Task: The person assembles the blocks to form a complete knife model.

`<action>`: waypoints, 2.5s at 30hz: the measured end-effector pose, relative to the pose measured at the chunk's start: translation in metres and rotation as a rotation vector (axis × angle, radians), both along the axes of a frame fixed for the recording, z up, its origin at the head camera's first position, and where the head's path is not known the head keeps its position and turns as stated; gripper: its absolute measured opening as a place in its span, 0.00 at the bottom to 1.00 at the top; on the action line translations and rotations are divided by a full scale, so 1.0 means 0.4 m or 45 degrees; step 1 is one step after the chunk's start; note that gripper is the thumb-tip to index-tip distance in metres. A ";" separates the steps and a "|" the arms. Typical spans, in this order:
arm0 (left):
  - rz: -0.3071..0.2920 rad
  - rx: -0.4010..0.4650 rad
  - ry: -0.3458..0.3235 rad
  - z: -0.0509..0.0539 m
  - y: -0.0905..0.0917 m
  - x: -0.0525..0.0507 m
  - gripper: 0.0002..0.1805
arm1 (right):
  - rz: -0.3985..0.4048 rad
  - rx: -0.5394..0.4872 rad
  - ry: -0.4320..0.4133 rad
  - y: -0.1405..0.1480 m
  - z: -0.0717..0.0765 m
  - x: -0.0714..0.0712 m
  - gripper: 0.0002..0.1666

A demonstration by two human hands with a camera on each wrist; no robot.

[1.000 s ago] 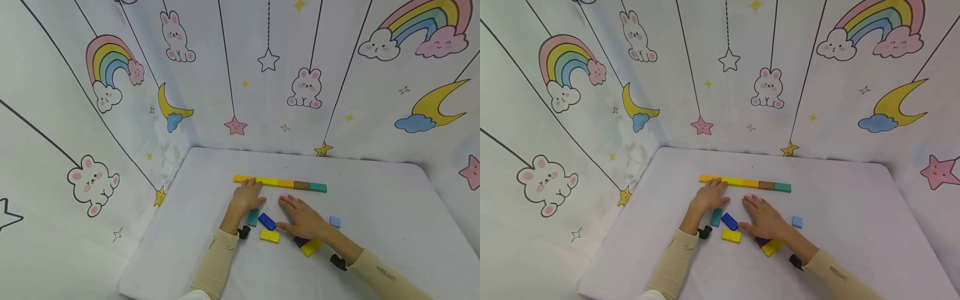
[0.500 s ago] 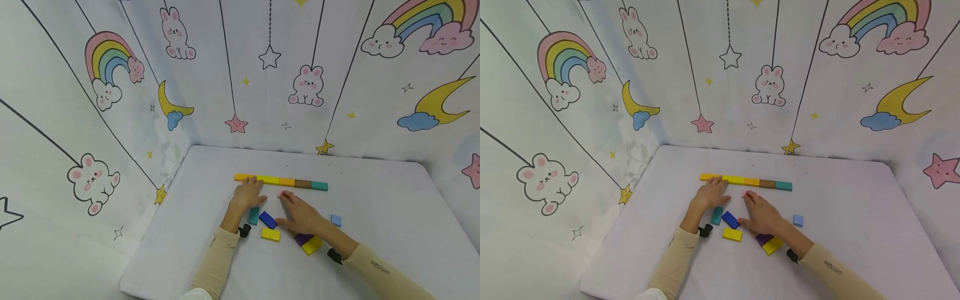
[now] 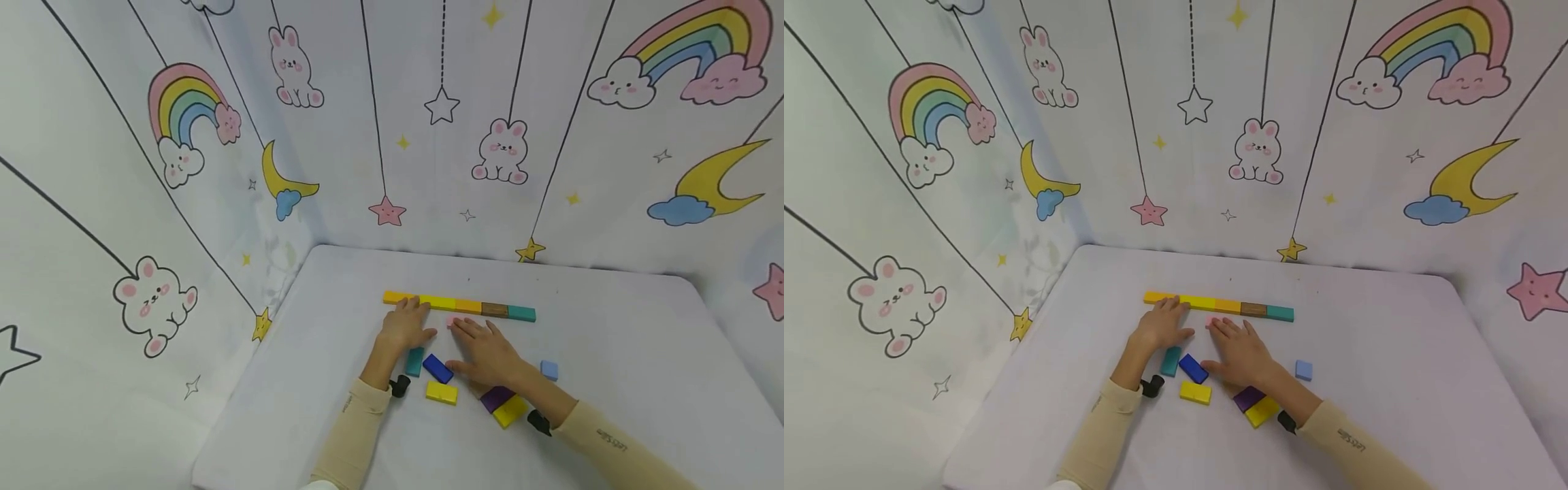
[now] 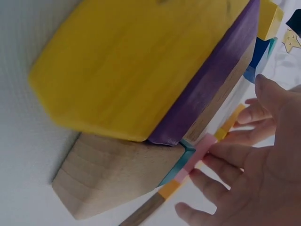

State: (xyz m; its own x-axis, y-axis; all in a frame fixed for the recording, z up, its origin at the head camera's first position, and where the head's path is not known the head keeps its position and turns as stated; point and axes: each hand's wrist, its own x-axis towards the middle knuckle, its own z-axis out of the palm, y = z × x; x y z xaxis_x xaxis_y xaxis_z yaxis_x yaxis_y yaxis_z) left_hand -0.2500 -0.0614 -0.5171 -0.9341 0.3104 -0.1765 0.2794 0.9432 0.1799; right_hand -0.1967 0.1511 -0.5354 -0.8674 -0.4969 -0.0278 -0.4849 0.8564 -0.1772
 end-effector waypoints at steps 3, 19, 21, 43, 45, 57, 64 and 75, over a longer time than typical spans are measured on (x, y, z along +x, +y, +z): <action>-0.011 -0.013 0.014 -0.002 -0.001 0.001 0.37 | -0.011 0.005 0.007 -0.008 -0.003 0.000 0.53; -0.007 0.004 0.002 0.003 -0.004 0.003 0.37 | -0.027 -0.014 -0.026 -0.046 0.008 -0.016 0.51; -0.005 0.001 0.000 0.001 -0.005 0.002 0.36 | -0.023 -0.001 -0.023 -0.049 0.009 -0.018 0.51; -0.006 -0.012 0.000 -0.004 -0.005 -0.008 0.37 | 0.012 0.050 -0.019 -0.059 0.001 -0.038 0.51; -0.004 -0.011 -0.006 -0.001 -0.005 -0.007 0.37 | 0.010 0.052 -0.022 -0.060 0.001 -0.038 0.51; 0.007 -0.013 -0.063 -0.008 -0.002 -0.018 0.37 | -0.001 0.069 -0.058 -0.070 0.007 -0.046 0.51; -0.006 -0.009 -0.042 -0.004 -0.002 -0.014 0.37 | -0.015 0.059 -0.051 -0.073 0.010 -0.052 0.50; -0.006 0.019 -0.020 0.004 -0.004 -0.002 0.36 | -0.018 0.007 -0.086 -0.075 0.023 -0.046 0.50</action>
State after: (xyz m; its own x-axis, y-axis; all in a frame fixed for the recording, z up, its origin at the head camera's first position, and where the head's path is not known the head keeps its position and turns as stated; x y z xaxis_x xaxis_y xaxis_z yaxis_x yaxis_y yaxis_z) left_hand -0.2506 -0.0629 -0.5155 -0.9298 0.3172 -0.1868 0.2806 0.9391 0.1983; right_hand -0.2153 0.1211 -0.5261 -0.8703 -0.4844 -0.0890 -0.4601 0.8641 -0.2040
